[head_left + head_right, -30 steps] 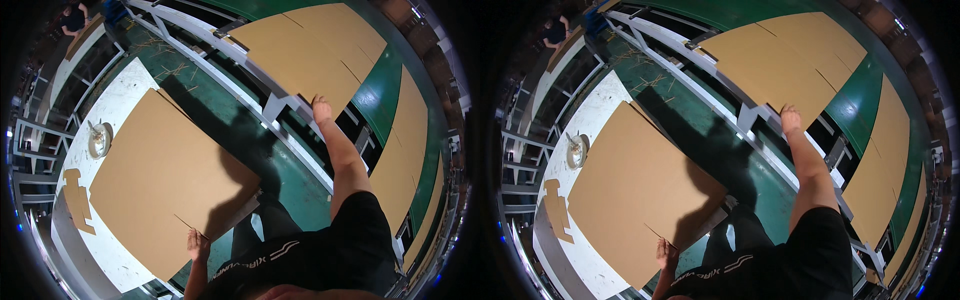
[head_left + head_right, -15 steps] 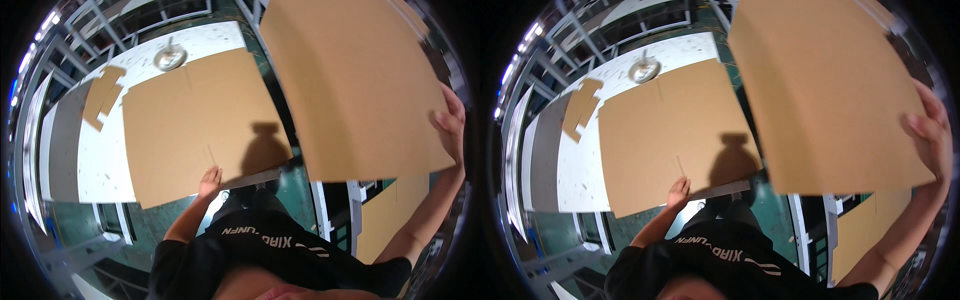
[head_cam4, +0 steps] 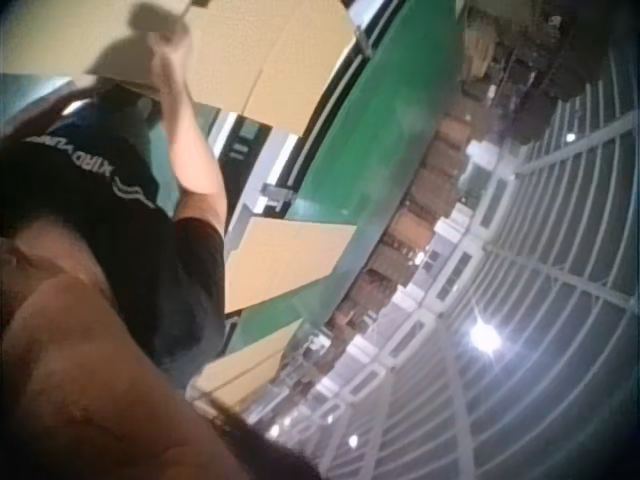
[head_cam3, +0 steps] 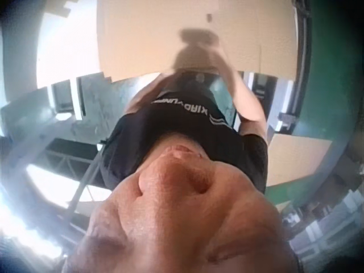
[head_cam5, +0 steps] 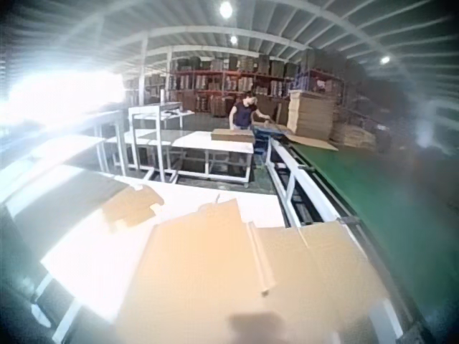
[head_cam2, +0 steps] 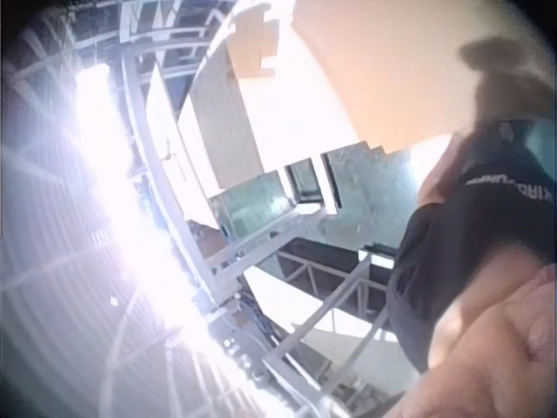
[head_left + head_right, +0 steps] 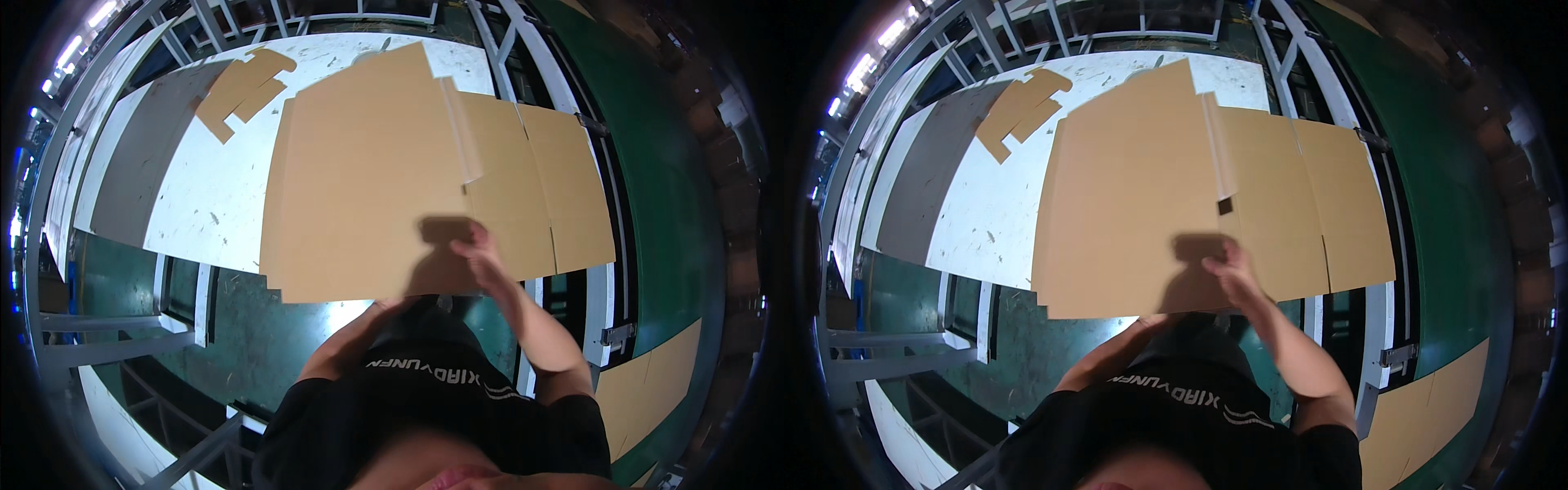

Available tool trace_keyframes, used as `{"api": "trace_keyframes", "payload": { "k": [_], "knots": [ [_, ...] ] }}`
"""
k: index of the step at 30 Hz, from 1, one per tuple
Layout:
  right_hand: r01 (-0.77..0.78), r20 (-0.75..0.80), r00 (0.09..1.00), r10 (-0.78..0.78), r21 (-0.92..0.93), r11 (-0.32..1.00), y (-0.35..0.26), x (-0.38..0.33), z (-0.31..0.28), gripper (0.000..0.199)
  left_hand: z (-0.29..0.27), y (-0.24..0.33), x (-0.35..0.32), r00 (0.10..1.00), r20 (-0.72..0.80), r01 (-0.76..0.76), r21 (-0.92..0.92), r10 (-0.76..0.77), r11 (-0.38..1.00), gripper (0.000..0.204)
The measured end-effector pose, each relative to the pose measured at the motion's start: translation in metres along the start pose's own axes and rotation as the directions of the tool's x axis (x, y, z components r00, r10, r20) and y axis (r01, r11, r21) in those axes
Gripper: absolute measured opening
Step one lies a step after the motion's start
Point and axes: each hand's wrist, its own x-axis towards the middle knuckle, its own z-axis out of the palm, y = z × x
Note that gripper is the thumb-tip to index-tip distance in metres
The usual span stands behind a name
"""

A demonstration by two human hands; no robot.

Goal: The person uses a utility knife to cut large sheets of cardboard on a metal workbench. They align the cardboard, score the material along pre-marked lines, and separate the pieces. The person handles the cardboard with both hands to ensure straight cuts and moves the cut sections aside.

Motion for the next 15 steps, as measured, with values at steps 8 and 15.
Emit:
{"api": "trace_keyframes", "payload": {
  "k": [8,15],
  "knots": [
    [0.098,0.181,0.983,-0.04,-0.322,0.942,0.177,0.041,-0.001,0.025,-0.049,0.046,-0.037,0.998,-0.023,-0.051,0.101,0.053,0.994,0.039],
    [0.067,-0.267,0.864,-0.428,-0.78,0.623,0.111,0.058,-0.108,0.047,-0.017,0.048,0.03,0.978,0.039,-0.189,0.596,0.207,0.78,0.036]
  ]
}}
